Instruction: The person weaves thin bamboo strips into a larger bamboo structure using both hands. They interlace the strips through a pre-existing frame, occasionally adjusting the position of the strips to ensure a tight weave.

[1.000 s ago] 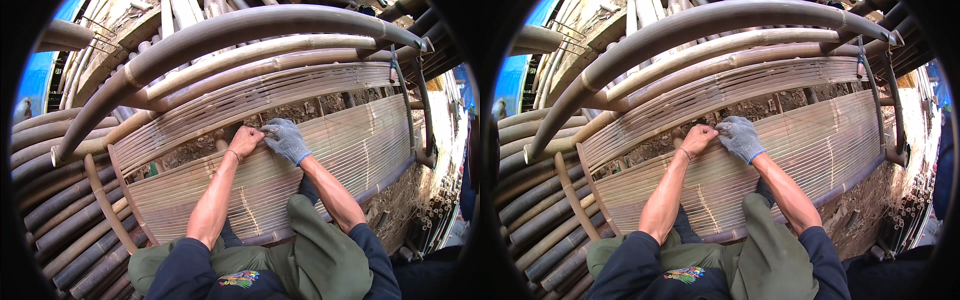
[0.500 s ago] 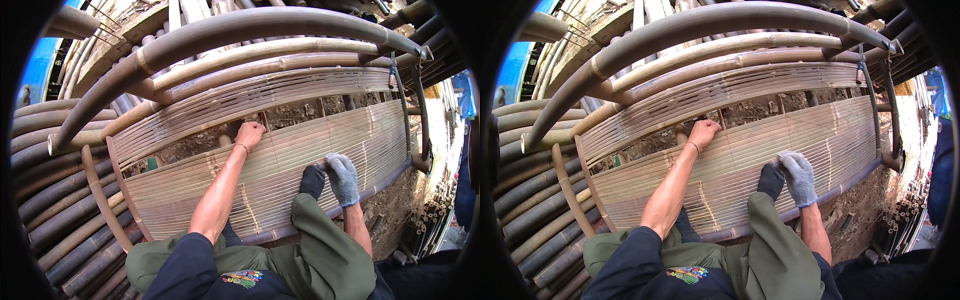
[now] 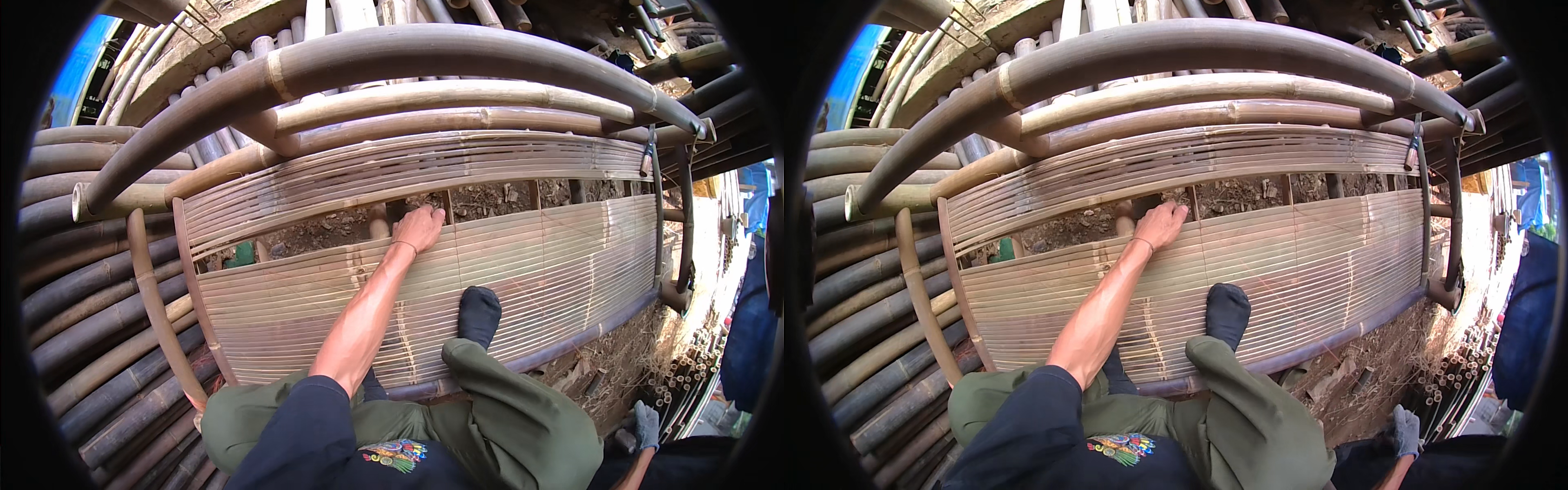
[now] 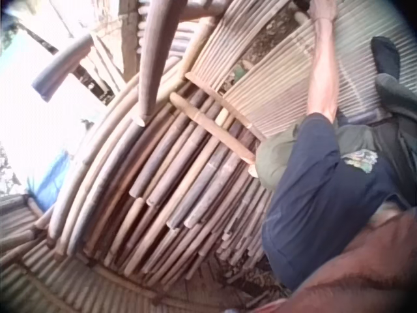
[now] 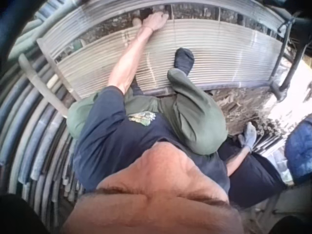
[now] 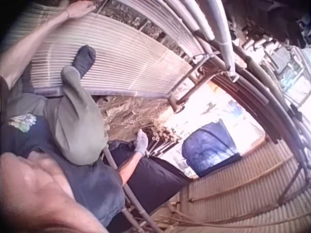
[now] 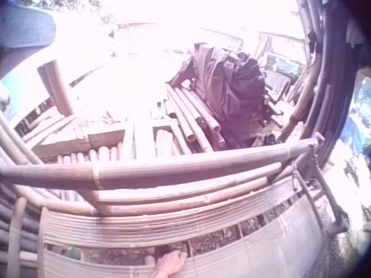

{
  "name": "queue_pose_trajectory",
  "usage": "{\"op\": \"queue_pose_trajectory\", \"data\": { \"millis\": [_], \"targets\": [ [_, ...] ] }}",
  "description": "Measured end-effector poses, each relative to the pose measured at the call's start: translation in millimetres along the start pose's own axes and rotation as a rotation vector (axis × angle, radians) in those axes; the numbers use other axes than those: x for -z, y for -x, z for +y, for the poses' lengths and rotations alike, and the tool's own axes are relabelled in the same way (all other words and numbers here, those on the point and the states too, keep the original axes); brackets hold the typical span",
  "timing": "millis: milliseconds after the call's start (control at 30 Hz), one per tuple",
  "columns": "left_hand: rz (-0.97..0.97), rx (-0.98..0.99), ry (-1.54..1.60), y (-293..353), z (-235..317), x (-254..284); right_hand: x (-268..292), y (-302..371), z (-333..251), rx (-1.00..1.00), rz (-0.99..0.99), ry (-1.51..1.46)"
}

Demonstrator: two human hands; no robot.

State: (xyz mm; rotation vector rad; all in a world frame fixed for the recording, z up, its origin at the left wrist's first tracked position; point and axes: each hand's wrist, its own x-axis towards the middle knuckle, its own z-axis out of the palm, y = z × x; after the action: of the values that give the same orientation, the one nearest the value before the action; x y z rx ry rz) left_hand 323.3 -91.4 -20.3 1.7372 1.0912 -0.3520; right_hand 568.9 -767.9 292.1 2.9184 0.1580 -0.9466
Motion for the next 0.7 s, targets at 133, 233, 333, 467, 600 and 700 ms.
{"op": "queue_pose_trajectory", "data": {
  "millis": [133,233,333,467,600,700],
  "targets": [
    [0.039,-0.055,-0.166,9,-14,-4,-25,-15,-99,0.226,0.348,0.393],
    [0.096,-0.18,-0.293,11,-7,-19,-52,-52,-75,0.074,0.125,0.107],
    [0.183,-0.197,-0.335,19,-7,-22,-94,-65,-208,0.22,0.159,0.123],
    [0.181,-0.19,-0.299,16,-17,-22,-144,-80,-419,0.597,0.263,-0.074],
    [0.164,-0.188,-0.286,16,-18,-23,-166,-147,-533,1.143,0.275,0.051],
    [0.215,-0.219,-0.285,14,-19,-29,-171,-210,-555,1.313,-0.141,0.271]
  ]
}}
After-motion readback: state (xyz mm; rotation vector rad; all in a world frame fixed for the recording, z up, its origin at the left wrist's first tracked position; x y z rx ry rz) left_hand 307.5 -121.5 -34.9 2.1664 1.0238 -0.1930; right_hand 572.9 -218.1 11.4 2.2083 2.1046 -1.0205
